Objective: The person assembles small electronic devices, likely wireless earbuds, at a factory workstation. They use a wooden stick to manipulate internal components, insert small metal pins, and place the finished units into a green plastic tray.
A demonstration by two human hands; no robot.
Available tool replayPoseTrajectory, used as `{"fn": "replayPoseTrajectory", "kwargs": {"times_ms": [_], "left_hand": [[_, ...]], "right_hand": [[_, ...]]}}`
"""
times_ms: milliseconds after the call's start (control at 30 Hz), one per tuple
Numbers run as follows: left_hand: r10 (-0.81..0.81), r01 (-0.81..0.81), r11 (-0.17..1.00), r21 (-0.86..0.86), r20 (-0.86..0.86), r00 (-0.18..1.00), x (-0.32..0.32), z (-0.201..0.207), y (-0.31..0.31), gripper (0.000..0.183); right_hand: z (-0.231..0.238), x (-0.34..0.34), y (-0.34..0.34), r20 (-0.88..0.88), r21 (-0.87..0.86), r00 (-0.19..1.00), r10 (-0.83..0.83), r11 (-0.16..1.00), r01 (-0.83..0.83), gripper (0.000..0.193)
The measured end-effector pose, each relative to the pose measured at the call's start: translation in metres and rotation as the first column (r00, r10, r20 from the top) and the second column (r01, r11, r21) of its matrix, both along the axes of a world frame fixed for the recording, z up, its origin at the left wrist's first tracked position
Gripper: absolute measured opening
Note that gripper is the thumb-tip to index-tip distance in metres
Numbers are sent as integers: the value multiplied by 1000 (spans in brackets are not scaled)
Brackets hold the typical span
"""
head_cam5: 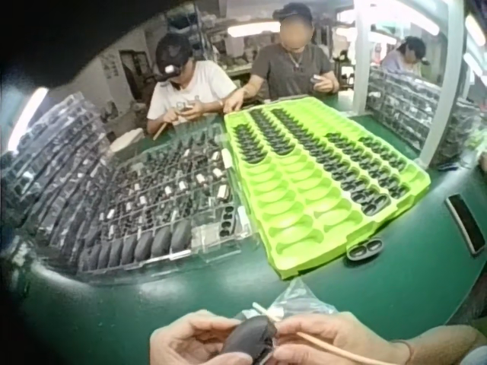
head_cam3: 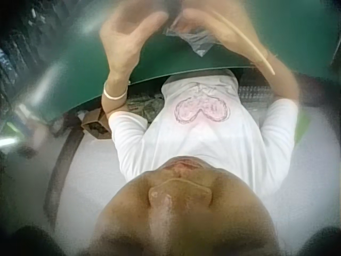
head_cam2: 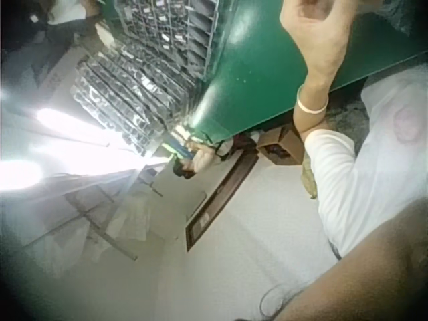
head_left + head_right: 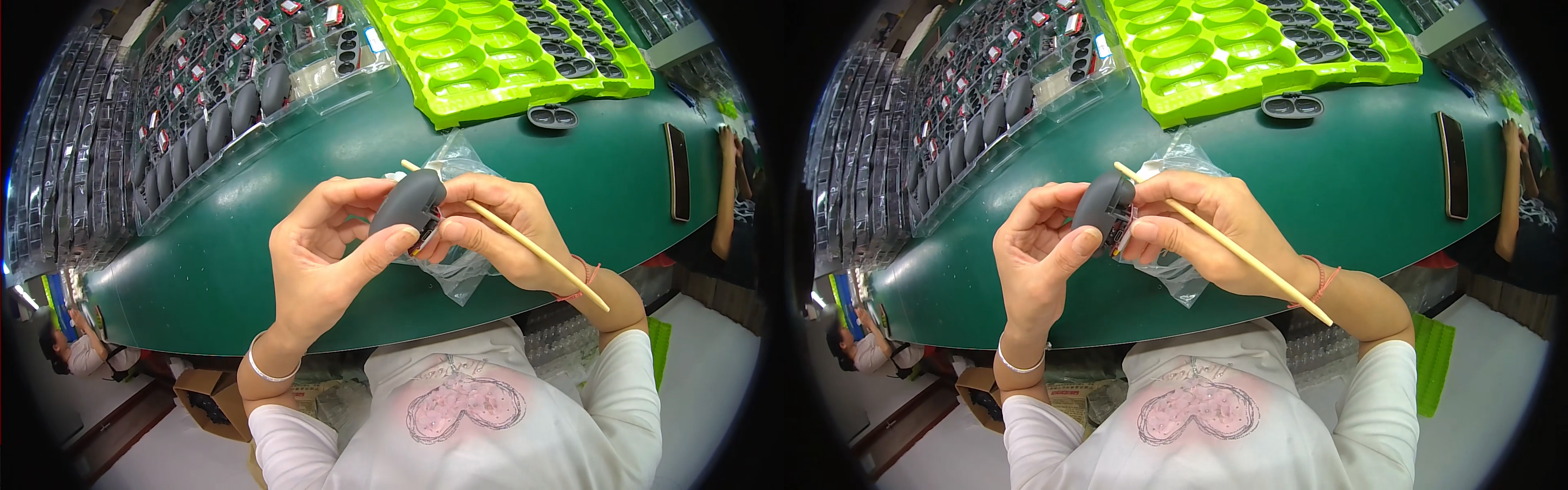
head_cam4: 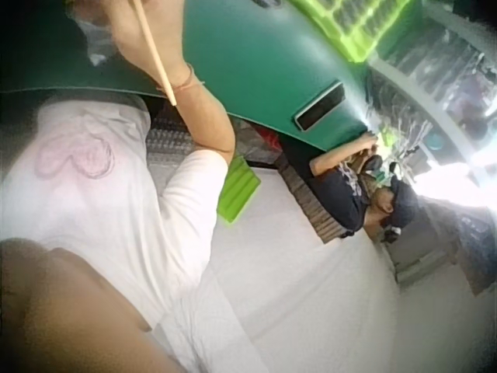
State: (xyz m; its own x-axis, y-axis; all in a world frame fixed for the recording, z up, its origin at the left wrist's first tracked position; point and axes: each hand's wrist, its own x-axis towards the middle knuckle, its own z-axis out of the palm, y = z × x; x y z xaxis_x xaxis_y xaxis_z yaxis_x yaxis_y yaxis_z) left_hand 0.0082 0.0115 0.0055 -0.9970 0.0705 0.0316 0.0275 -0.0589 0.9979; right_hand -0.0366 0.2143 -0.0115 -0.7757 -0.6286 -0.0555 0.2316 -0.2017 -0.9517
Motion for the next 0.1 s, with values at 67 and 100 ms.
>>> {"fn": "replayPoseTrajectory", "kwargs": {"times_ms": [67, 100], "left_hand": [[-23, 18, 998, -68, -83, 996, 1, -3, -2, 38], [-36, 24, 994, -102, -124, 992, 1, -4, -3, 38]], "right_hand": [[2, 0, -1, -16, -1, 1000, -6, 1000, 6, 23], [-1, 0, -1, -37, -9, 999, 1, 1000, -1, 24]]}}
